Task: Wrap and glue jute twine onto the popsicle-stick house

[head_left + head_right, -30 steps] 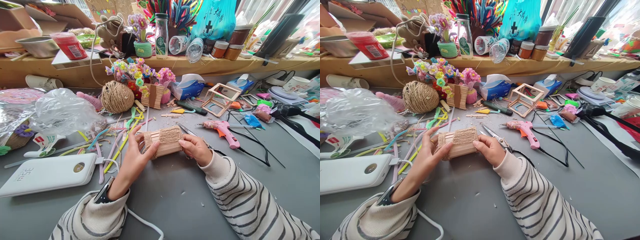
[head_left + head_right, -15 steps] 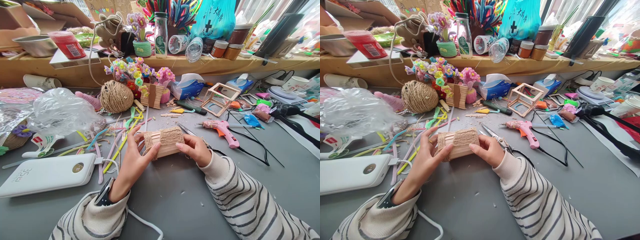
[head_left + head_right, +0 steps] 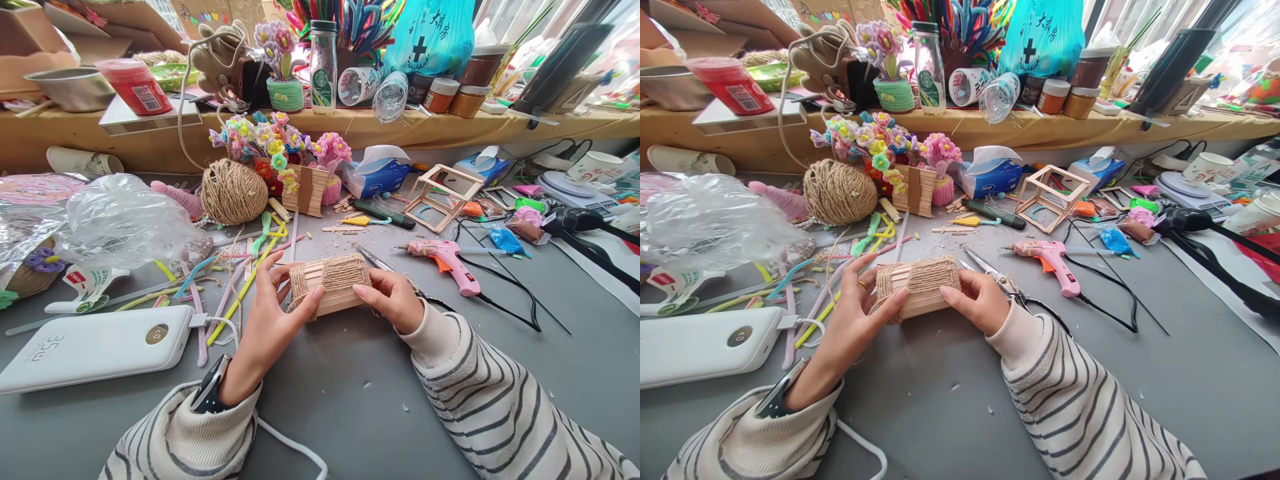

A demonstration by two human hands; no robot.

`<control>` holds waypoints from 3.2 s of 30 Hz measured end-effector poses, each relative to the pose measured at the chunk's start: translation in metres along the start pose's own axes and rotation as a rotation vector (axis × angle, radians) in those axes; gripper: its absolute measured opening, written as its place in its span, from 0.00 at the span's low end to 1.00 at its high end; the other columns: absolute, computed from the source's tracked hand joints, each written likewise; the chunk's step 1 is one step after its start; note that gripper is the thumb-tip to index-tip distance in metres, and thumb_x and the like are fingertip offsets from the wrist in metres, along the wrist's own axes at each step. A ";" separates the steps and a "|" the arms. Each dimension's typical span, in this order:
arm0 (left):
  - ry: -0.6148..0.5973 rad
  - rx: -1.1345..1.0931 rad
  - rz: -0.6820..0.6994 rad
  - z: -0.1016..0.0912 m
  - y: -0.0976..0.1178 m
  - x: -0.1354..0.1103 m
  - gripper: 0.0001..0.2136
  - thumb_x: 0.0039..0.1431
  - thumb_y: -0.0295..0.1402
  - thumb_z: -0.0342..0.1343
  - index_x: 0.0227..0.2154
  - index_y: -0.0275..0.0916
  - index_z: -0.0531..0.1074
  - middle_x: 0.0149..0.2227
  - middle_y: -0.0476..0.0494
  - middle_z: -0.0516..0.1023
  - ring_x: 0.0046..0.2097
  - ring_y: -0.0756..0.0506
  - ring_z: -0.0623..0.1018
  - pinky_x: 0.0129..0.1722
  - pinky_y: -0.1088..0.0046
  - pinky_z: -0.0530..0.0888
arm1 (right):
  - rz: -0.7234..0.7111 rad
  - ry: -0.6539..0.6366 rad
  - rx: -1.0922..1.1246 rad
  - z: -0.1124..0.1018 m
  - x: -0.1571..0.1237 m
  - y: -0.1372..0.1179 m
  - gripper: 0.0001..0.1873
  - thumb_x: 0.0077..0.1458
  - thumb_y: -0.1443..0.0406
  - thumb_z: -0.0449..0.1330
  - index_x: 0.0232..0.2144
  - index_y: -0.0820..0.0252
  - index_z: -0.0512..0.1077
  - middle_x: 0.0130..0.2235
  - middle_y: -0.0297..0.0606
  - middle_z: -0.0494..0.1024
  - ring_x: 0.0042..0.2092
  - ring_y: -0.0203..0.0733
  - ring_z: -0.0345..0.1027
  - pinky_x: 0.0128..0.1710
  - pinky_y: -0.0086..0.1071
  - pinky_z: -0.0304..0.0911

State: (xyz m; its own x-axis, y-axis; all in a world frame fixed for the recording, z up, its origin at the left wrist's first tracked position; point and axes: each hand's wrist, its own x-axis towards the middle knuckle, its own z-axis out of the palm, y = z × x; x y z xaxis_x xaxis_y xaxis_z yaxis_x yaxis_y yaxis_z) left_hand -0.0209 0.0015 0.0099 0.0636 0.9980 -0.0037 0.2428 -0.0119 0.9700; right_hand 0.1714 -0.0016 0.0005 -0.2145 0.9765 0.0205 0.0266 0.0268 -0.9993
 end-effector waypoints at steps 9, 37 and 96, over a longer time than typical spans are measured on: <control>0.008 0.008 0.014 0.000 0.000 0.000 0.36 0.45 0.43 0.60 0.54 0.41 0.49 0.49 0.37 0.67 0.50 0.41 0.73 0.49 0.58 0.71 | -0.008 0.006 -0.027 0.000 0.000 0.001 0.20 0.47 0.52 0.59 0.36 0.61 0.74 0.38 0.39 0.79 0.41 0.44 0.71 0.41 0.37 0.66; -0.005 0.013 0.020 0.000 -0.001 -0.001 0.35 0.45 0.45 0.59 0.54 0.41 0.50 0.49 0.37 0.67 0.50 0.39 0.72 0.49 0.54 0.69 | -0.097 -0.033 -0.031 -0.002 -0.001 0.003 0.20 0.51 0.53 0.56 0.38 0.61 0.74 0.37 0.38 0.80 0.42 0.45 0.72 0.41 0.37 0.67; 0.042 0.158 0.119 0.008 0.002 -0.006 0.36 0.44 0.43 0.61 0.54 0.41 0.50 0.48 0.38 0.68 0.49 0.41 0.73 0.47 0.59 0.72 | -0.063 0.024 -0.081 0.012 -0.004 0.004 0.21 0.48 0.54 0.58 0.38 0.64 0.72 0.39 0.44 0.78 0.41 0.47 0.71 0.43 0.40 0.67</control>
State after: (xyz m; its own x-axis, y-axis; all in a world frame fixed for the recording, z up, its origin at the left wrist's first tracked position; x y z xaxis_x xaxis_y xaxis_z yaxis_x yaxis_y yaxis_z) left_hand -0.0127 -0.0047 0.0096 0.0609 0.9906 0.1225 0.3847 -0.1366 0.9129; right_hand 0.1611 -0.0078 -0.0040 -0.1950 0.9771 0.0853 0.0926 0.1049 -0.9902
